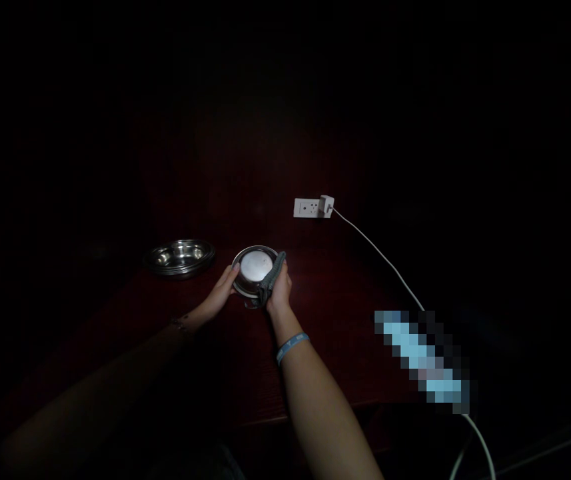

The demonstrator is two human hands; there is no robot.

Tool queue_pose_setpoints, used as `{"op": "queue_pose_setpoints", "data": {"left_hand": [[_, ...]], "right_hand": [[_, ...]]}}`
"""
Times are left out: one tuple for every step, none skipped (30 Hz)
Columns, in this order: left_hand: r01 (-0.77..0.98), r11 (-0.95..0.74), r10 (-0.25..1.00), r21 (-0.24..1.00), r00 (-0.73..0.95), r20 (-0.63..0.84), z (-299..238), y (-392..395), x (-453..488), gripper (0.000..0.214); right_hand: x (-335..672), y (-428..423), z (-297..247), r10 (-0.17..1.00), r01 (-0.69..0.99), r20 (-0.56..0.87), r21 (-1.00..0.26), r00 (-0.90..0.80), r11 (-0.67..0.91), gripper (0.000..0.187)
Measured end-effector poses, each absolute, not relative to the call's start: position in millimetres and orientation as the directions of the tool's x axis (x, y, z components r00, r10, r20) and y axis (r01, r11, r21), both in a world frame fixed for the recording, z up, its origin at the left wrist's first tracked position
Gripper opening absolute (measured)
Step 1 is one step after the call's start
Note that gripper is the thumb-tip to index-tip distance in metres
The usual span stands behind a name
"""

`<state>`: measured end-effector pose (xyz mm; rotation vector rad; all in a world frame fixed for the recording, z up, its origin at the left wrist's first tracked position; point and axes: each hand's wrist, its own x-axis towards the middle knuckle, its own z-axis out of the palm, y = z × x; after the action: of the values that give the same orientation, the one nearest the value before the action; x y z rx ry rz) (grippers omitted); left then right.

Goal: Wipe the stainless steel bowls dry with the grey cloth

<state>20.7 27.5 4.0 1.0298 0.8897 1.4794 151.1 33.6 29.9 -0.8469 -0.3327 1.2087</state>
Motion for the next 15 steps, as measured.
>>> {"op": "queue_pose_setpoints", "data": {"left_hand": [[-0.334,-0.152,0.988,0.930,-0.049,0.144,3.6,27.8,20.7,0.036],[-0.323,-0.160,0.987,0.933,-0.046,0.153,3.1,28.2,20.7,0.036],[-0.311,-0.168,0.986,0.935,-0.043,0.163,2.6,28.5,20.7,0.035],[-0.299,-0.176,0.984,0.938,-0.041,0.172,2.3,28.9,20.8,0.034],[-0.288,-0.184,0.983,0.940,-0.041,0.180,2.0,29.1,20.9,0.033],[-0.278,-0.189,0.982,0.942,-0.042,0.185,1.7,29.4,20.9,0.032],[-0.269,-0.192,0.981,0.944,-0.045,0.187,1.6,29.7,20.9,0.031],[-0.261,-0.194,0.981,0.946,-0.049,0.188,1.5,30.0,20.8,0.031],[-0.254,-0.193,0.981,0.948,-0.053,0.186,1.4,30.3,20.6,0.031],[-0.246,-0.191,0.982,0.950,-0.055,0.183,1.4,30.7,20.3,0.031],[-0.237,-0.187,0.982,0.953,-0.053,0.179,1.3,31.2,20.0,0.031],[-0.225,-0.182,0.983,0.957,-0.048,0.176,1.1,31.7,19.6,0.032],[-0.212,-0.178,0.984,0.961,-0.042,0.173,0.9,32.2,19.4,0.033],[-0.198,-0.176,0.984,0.964,-0.038,0.171,0.5,32.7,19.2,0.034],[-0.185,-0.175,0.985,0.967,-0.037,0.171,0.1,33.2,19.1,0.035]], "right_hand": [[151.5,33.4,29.9,0.914,-0.676,-0.197,-0.729,0.355,0.105,0.033],[152.0,33.4,29.7,0.914,-0.671,-0.194,-0.734,0.357,0.106,0.033],[152.5,33.6,29.2,0.913,-0.667,-0.192,-0.737,0.359,0.108,0.033],[153.0,34.0,28.5,0.912,-0.664,-0.191,-0.739,0.363,0.109,0.032],[153.5,34.7,27.4,0.911,-0.661,-0.188,-0.742,0.367,0.113,0.032],[153.9,35.7,26.0,0.911,-0.657,-0.181,-0.744,0.371,0.120,0.031],[154.3,37.0,24.4,0.911,-0.654,-0.172,-0.746,0.374,0.128,0.031],[154.6,38.4,22.5,0.912,-0.652,-0.162,-0.746,0.376,0.136,0.030],[154.9,39.9,20.6,0.914,-0.650,-0.152,-0.746,0.377,0.144,0.030],[155.3,41.4,18.6,0.914,-0.649,-0.144,-0.746,0.378,0.151,0.030],[155.7,42.8,16.9,0.915,-0.648,-0.137,-0.745,0.380,0.158,0.030],[156.2,43.9,15.4,0.915,-0.647,-0.132,-0.745,0.382,0.163,0.030],[156.7,44.8,14.2,0.915,-0.647,-0.128,-0.744,0.383,0.167,0.030],[157.3,45.5,13.3,0.916,-0.645,-0.124,-0.745,0.382,0.168,0.030],[157.8,45.8,12.7,0.918,-0.643,-0.123,-0.748,0.377,0.164,0.030]]}}
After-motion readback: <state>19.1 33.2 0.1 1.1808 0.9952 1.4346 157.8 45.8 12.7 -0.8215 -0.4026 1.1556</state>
